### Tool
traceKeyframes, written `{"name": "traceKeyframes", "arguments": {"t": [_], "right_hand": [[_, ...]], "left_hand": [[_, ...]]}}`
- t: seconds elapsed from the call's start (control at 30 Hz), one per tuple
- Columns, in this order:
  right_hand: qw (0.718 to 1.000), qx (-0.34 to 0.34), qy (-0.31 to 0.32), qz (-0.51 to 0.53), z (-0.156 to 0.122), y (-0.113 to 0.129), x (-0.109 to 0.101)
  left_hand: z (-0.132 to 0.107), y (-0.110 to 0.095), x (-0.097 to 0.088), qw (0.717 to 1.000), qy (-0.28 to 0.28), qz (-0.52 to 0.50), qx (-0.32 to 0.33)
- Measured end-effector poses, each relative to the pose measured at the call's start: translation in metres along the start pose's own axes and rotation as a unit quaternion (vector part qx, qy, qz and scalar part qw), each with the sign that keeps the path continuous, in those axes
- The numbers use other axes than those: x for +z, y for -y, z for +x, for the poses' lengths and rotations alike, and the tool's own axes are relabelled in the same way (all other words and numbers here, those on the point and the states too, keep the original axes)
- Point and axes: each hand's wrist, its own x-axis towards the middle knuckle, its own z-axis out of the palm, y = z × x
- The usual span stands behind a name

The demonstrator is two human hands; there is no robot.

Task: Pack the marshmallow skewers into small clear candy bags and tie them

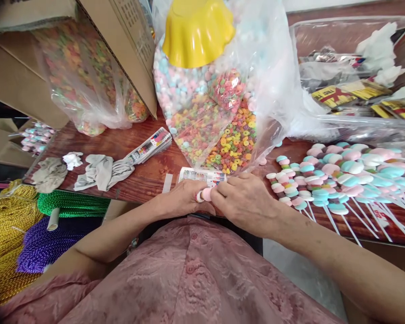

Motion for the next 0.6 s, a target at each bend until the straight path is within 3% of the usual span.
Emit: {"name": "traceKeyframes", "arguments": {"t": [0.17,0.37,0.53,0.6], "right_hand": [[0.993,0.037,0.083,0.072,0.001,-0.017,0.002],[0.991,-0.010,0.105,0.078,0.014,-0.007,0.008],[0.986,-0.023,0.145,0.082,0.018,0.004,0.019],[0.988,-0.009,0.134,0.078,0.017,0.004,0.019]], "left_hand": [[-0.002,0.000,0.002,0.999,-0.003,-0.036,-0.033],[0.005,-0.001,0.009,0.987,0.015,-0.162,0.004],[0.006,-0.006,0.003,0.990,0.017,-0.138,-0.019],[0.001,-0.003,-0.004,0.992,0.025,-0.123,-0.023]]}}
